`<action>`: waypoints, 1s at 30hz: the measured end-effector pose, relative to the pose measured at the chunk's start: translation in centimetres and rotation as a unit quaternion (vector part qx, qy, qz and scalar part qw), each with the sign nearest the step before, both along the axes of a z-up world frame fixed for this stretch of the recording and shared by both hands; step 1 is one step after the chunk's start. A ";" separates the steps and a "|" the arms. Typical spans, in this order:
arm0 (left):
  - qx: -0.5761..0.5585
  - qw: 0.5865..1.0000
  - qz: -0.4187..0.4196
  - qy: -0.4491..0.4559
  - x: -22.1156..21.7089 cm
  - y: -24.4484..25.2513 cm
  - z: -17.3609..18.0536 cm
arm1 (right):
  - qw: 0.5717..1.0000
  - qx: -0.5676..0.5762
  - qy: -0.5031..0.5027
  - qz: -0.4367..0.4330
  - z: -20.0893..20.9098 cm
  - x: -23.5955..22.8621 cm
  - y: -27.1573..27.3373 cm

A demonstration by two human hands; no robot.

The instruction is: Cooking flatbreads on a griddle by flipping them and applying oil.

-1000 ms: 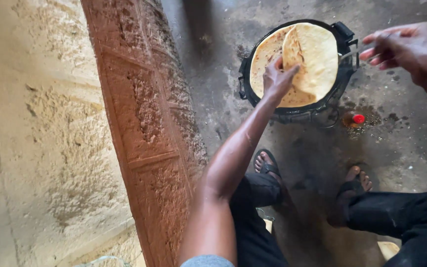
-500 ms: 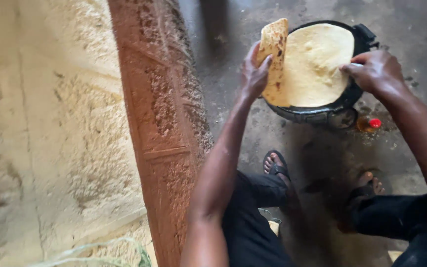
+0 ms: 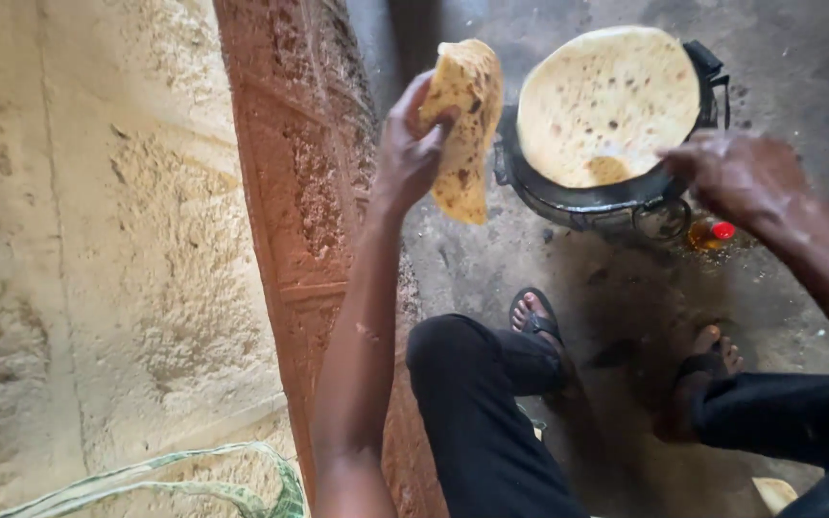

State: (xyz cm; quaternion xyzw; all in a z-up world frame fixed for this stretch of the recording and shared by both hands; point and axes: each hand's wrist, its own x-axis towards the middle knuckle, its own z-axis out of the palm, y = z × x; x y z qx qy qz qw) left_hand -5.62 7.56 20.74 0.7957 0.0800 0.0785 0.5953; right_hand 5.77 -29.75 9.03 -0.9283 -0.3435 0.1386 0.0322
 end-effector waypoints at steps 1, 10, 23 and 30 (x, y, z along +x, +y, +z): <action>0.051 0.998 -0.004 0.024 0.8 -0.1 -0.3 | 0.999 -0.039 0.016 0.004 -0.4 0.0 0.0; 0.315 0.943 0.105 0.007 10.8 -0.6 -7.8 | 0.976 -0.057 0.161 -0.133 2.3 4.5 -0.3; 0.226 0.972 0.059 0.035 5.2 -18.8 -27.3 | 0.961 -0.008 0.160 -0.224 -2.3 8.8 -4.2; 0.196 0.978 0.056 0.039 5.3 -20.0 -27.0 | 0.968 0.002 0.131 -0.213 -1.9 8.5 -3.5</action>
